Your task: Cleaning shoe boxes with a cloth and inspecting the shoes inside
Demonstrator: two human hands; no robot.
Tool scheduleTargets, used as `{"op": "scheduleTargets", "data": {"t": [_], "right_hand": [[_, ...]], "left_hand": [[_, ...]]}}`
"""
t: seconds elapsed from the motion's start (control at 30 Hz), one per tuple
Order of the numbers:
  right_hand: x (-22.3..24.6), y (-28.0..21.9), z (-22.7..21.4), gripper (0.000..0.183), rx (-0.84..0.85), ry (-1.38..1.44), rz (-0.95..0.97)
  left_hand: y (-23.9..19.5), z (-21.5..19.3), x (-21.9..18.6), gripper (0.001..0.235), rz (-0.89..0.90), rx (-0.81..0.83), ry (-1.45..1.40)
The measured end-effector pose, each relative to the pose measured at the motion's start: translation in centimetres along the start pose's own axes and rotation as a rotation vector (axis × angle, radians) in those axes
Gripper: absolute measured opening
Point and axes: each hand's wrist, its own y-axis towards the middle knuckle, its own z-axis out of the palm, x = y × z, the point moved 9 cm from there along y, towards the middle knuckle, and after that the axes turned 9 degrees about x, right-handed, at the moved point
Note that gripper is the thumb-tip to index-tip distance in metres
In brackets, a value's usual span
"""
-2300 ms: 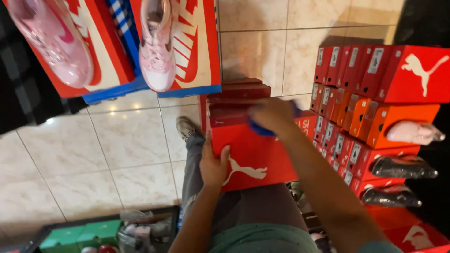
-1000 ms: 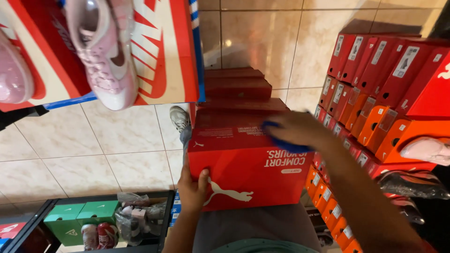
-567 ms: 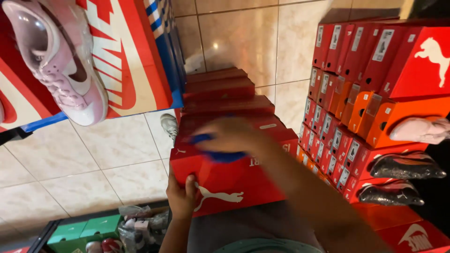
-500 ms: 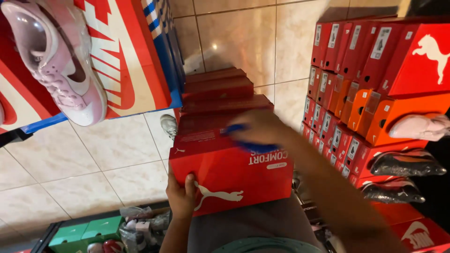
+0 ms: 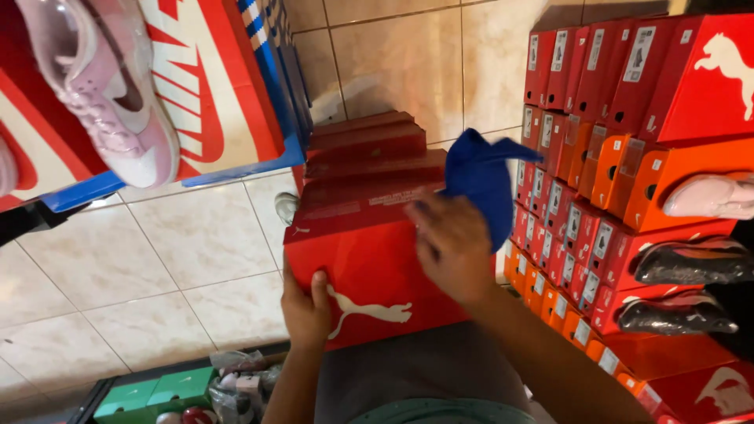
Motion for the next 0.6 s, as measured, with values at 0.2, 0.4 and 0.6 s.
{"op": "scheduleTargets", "data": {"t": [0.2,0.4,0.6], "right_hand": [[3.6,-5.4,4.8,0.035,-0.167,0.410,-0.108],[-0.8,-12.1,10.9,0.068,-0.191,1.835,0.283],[6.9,-13.3,1.5,0.024,-0.201,0.529,-0.085]], "left_hand": [[0.1,0.0,0.1,0.076,0.053,0.012,-0.007],[-0.2,-0.9,-2.1,0.076,0.082,0.078,-0.019],[-0.1,-1.4,-3.7,0.074,0.139,0.061,-0.045]]}}
